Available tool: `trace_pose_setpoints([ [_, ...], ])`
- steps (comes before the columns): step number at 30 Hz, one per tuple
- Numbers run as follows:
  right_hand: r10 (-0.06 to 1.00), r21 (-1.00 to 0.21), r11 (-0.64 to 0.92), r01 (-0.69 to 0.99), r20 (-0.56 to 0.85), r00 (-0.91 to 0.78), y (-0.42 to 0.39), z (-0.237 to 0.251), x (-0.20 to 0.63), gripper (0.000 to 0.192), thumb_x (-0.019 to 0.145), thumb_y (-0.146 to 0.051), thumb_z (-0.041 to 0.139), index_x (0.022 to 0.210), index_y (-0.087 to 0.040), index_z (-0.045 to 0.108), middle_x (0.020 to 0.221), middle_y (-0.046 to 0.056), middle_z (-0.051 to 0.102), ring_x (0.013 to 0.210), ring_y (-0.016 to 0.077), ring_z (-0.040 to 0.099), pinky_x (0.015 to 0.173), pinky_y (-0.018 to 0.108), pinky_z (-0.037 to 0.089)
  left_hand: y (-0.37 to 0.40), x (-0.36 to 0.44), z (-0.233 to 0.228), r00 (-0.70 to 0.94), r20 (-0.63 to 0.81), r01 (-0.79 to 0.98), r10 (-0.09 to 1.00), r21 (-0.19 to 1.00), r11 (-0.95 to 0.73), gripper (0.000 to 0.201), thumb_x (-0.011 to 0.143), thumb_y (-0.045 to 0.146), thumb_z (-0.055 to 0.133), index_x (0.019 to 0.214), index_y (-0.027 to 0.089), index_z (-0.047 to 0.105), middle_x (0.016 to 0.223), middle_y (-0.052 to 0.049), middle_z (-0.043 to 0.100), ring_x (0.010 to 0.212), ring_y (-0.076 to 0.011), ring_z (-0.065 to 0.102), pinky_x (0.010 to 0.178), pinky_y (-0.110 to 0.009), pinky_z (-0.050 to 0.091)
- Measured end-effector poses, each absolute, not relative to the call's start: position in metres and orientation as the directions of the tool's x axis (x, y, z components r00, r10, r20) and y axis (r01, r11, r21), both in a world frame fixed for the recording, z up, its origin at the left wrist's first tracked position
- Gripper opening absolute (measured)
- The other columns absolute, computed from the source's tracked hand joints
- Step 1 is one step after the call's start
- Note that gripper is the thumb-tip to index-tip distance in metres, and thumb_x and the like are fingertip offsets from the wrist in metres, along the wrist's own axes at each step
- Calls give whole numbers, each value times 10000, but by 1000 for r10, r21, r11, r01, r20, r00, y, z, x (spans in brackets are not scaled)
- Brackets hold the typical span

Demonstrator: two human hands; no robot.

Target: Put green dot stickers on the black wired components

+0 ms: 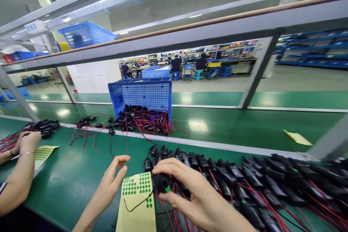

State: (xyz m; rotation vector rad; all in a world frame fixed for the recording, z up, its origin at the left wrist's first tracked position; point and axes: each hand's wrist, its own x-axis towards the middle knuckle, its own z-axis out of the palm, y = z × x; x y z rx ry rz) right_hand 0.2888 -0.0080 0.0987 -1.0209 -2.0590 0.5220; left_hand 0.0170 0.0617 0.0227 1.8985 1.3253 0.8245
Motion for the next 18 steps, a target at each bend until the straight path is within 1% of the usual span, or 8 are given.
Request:
trace_pose_setpoints([
  [2, 842, -621, 534, 574, 330, -427, -23, 107, 323, 381, 917, -230, 687, 1260, -394, 655, 1268, 9, 722, 1201, 193, 672, 1050, 306, 532, 71, 10, 4, 319, 52, 647, 946, 718, -257, 424, 967, 444, 379, 1261, 170, 515, 1398, -171, 542, 1350, -292, 470, 1164, -438, 352],
  [4, 891, -607, 440, 662, 202, -406, -39, 115, 367, 345, 893, -323, 712, 1226, -412, 690, 1203, 23, 750, 1116, 224, 711, 991, 328, 573, 76, 8, -13, 365, -14, 690, 931, 676, -260, 482, 889, 420, 511, 1276, 135, 531, 1402, -202, 546, 1370, -337, 452, 1170, -469, 332],
  [6, 939, -627, 344, 699, 213, -271, -52, 123, 414, 280, 862, -410, 703, 1138, -378, 741, 1100, 62, 771, 1020, 252, 737, 947, 354, 590, 78, 10, -26, 394, -67, 729, 917, 630, -267, 604, 786, 371, 631, 1320, 108, 527, 1414, -219, 542, 1378, -376, 437, 1169, -494, 312],
  [8, 970, -652, 239, 719, 200, -140, -60, 132, 454, 296, 861, -488, 663, 1076, -312, 766, 1069, 103, 765, 978, 264, 740, 827, 327, 611, 79, 12, -34, 408, -96, 758, 908, 591, -278, 662, 731, 323, 670, 1334, 92, 528, 1395, -225, 545, 1352, -400, 440, 1141, -519, 313],
  [9, 982, -641, 176, 747, 169, -86, -62, 134, 468, 331, 852, -499, 666, 1093, -292, 760, 1070, 98, 759, 950, 248, 737, 791, 305, 603, 81, 14, -36, 414, -104, 766, 904, 576, -285, 650, 727, 312, 667, 1324, 93, 534, 1365, -220, 555, 1324, -402, 450, 1121, -526, 321],
  [12, 995, -552, 59, 832, 104, -2, -55, 126, 487, 239, 881, -439, 653, 999, -256, 749, 768, 4, 710, 649, 144, 656, 603, 220, 523, 87, 16, -35, 439, -127, 772, 889, 560, -301, 527, 742, 296, 634, 1239, 140, 556, 1215, -156, 594, 1197, -358, 506, 1044, -503, 376],
  [15, 983, -542, 88, 836, 183, 15, -41, 87, 484, 142, 831, -334, 706, 739, -226, 714, 535, -51, 575, 478, 109, 532, 461, 200, 415, 91, 15, -28, 457, -153, 763, 876, 573, -298, 239, 765, 268, 577, 993, 199, 564, 1025, -72, 587, 1029, -280, 550, 950, -423, 437],
  [18, 907, -539, 194, 819, 417, 60, -34, 36, 473, 324, 809, -450, 735, 592, -226, 649, 466, -55, 504, 408, 99, 472, 384, 195, 366, 90, 13, -17, 453, -176, 749, 874, 607, -266, 95, 830, 265, 506, 909, 215, 524, 920, -31, 568, 896, -216, 572, 848, -338, 474],
])
